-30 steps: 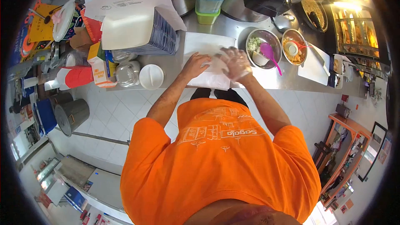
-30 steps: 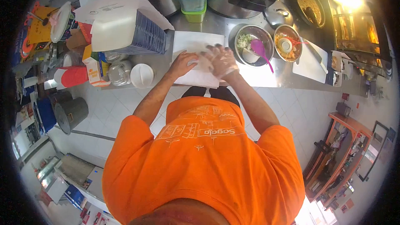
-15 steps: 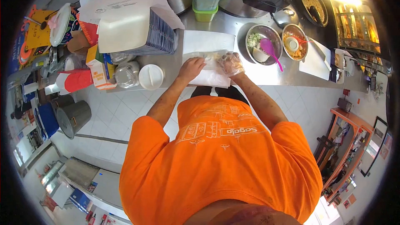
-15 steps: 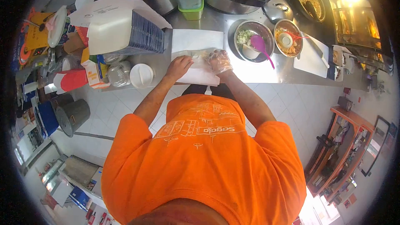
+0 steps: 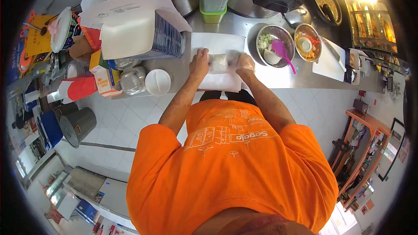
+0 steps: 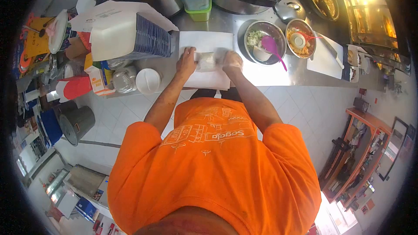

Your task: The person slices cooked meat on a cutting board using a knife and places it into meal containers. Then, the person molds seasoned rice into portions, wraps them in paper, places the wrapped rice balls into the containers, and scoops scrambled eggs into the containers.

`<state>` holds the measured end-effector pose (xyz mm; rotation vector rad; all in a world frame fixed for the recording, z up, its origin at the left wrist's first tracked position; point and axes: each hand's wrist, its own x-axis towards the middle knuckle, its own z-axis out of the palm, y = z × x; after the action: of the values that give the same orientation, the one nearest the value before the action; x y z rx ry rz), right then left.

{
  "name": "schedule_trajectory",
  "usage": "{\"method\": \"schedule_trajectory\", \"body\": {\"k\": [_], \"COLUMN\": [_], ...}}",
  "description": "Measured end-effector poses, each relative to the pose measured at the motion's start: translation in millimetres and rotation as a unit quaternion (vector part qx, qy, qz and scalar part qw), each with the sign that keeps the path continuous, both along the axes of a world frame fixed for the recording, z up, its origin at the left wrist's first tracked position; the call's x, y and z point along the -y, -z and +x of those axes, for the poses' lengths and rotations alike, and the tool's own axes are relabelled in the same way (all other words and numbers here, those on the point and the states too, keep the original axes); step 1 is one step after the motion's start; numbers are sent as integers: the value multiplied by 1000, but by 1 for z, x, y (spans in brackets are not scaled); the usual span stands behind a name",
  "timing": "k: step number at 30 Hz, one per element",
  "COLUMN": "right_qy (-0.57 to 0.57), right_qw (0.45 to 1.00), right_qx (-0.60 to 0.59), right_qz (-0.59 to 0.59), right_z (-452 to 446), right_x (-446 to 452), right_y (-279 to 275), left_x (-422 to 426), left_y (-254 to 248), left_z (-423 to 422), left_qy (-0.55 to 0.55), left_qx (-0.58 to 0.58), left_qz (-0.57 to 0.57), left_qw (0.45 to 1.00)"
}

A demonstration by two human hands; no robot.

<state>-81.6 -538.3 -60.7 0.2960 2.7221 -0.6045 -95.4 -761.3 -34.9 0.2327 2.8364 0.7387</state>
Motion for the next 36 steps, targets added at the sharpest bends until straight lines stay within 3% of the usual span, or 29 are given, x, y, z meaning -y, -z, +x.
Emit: {"method": "schedule_trajectory", "body": {"k": [2, 3, 6, 8, 10, 11, 14, 17, 20, 21, 23, 26, 29, 32, 33, 34, 35, 36], "right_qy": [-50, -79, -65, -115, -196, -231, -289, -353, -255, -203, -181, -154, -99, -225, -285, -164, -34, 98], "right_qw": [981, 966, 994, 992, 972, 969, 944, 927, 964, 968, 966, 972, 978, 950, 943, 942, 878, 757], "right_qx": [-171, -233, 37, -22, -117, -81, -158, -126, 34, 128, 165, 165, 175, 214, 170, 178, 174, 157], "right_qz": [75, 85, -85, -55, -60, -41, -35, -12, 71, 74, 79, 70, 61, 17, -9, -234, -444, -626], "right_z": [2, 3, -5, 14, 38, 44, 50, 34, 9, -7, -26, -34, -33, -33, -29, -14, 5, 21], "right_x": [16, 17, 14, 14, 4, 2, 2, -7, -4, 3, 18, 27, 40, 23, 16, 5, -9, -15], "right_y": [-41, -45, -23, -29, -12, 1, -47, -33, -8, -30, -54, -58, -62, -23, -24, -30, -38, -48], "left_x": [4, 6, 18, 24, 34, 38, 38, 47, 46, 41, 28, 17, 6, 15, 22, 30, 34, 31], "left_y": [10, 9, 8, 14, 31, 39, 0, 19, 18, 10, -11, 33, 8, 15, 7, -8, -23, -37], "left_z": [-2, -4, -8, 2, 21, 34, 47, 45, 21, 14, -1, -27, -39, -64, -72, -76, -78, -79], "left_qy": [9, 29, 68, 74, 131, 159, 168, 189, 251, 251, 253, 60, 66, 130, 142, 152, 161, 159], "left_qx": [-81, -50, 0, -24, -152, -211, -192, -198, -79, -69, -49, 172, 167, 285, 330, 376, 419, 443], "left_qz": [2, -2, 16, 70, -3, -38, -18, -23, -68, -74, -86, 44, -3, 50, 127, 203, 277, 340], "left_qw": [997, 998, 998, 995, 980, 964, 967, 962, 962, 963, 962, 982, 984, 948, 924, 891, 850, 814]}}
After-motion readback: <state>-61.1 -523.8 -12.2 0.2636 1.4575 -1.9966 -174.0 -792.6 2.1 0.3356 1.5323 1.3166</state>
